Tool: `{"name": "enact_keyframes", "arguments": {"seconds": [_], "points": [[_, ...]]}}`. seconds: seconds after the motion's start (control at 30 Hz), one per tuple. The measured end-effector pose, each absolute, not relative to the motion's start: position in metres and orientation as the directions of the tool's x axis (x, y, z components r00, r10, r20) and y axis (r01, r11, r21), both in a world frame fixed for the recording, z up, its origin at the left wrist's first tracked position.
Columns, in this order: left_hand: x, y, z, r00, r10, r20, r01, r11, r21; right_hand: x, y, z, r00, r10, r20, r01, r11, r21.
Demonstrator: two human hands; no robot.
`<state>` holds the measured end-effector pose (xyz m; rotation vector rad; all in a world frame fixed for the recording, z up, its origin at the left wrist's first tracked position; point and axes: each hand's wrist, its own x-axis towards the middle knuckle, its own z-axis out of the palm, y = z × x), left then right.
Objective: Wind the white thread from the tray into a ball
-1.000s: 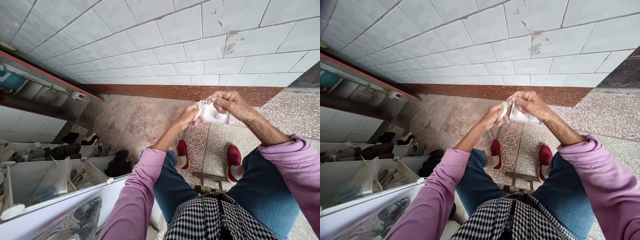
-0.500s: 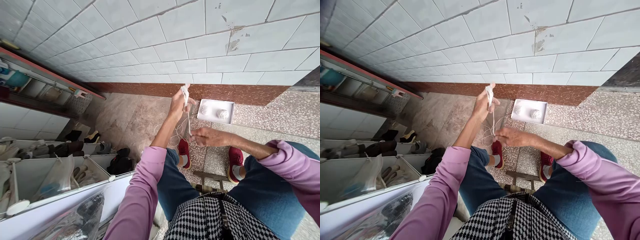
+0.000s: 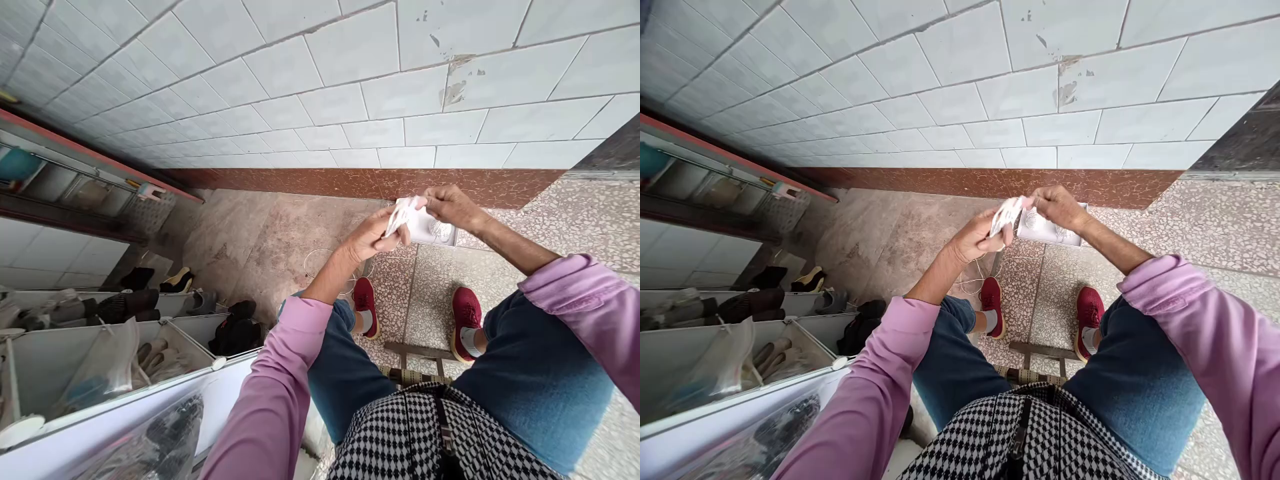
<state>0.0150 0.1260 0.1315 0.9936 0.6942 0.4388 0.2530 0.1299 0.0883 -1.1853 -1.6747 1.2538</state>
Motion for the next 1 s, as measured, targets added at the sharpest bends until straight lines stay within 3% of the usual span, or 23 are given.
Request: {"name": "enact_keyframes", "arguments": {"seconds": [0.13,0.27,0.33,0.4,0.47,0.57,0.63,0.7,0.8,0.9,1.0], "points": [[0.010,0.145,0.136,0.426,0.856,-0.293,-0.266,0.428,0.864,0.202,0.095,0.087,-0.468,0.883,-0.019,0.344,0.162,-0.925],[0.008,0.153,0.132,0.229,0.938,-0.261,-0.181,0.304,0.935,0.164,0.051,0.111,-0.717,0.696,-0.035,0.309,0.272,-0.912],[0.010,0.150,0.125,0.253,0.933,-0.254,-0.044,0.274,0.961,0.164,0.044,0.123,-0.779,0.627,0.002,0.220,0.277,-0.935],[0.013,0.142,0.117,0.338,0.901,-0.272,0.097,0.254,0.962,0.178,0.051,0.132,-0.745,0.663,0.072,0.134,0.254,-0.958],[0.017,0.133,0.111,0.467,0.832,-0.300,0.189,0.237,0.953,0.200,0.069,0.136,-0.609,0.780,0.141,0.095,0.248,-0.964],[0.019,0.122,0.112,0.685,0.644,-0.339,0.211,0.271,0.939,0.235,0.102,0.134,-0.364,0.912,0.190,0.166,0.264,-0.950],[0.019,0.119,0.117,0.767,0.547,-0.334,0.168,0.331,0.928,0.253,0.118,0.127,-0.286,0.941,0.183,0.238,0.254,-0.938],[0.017,0.122,0.123,0.775,0.549,-0.313,0.086,0.399,0.913,0.261,0.127,0.116,-0.267,0.953,0.146,0.316,0.229,-0.921],[0.011,0.135,0.133,0.665,0.689,-0.288,-0.100,0.465,0.880,0.252,0.128,0.101,-0.296,0.952,0.083,0.407,0.204,-0.890],[0.004,0.149,0.140,0.454,0.849,-0.271,-0.301,0.432,0.850,0.221,0.109,0.096,-0.432,0.901,-0.034,0.499,0.207,-0.842],[0.001,0.156,0.141,0.291,0.921,-0.258,-0.299,0.343,0.890,0.185,0.076,0.105,-0.630,0.758,-0.169,0.502,0.231,-0.833]]}}
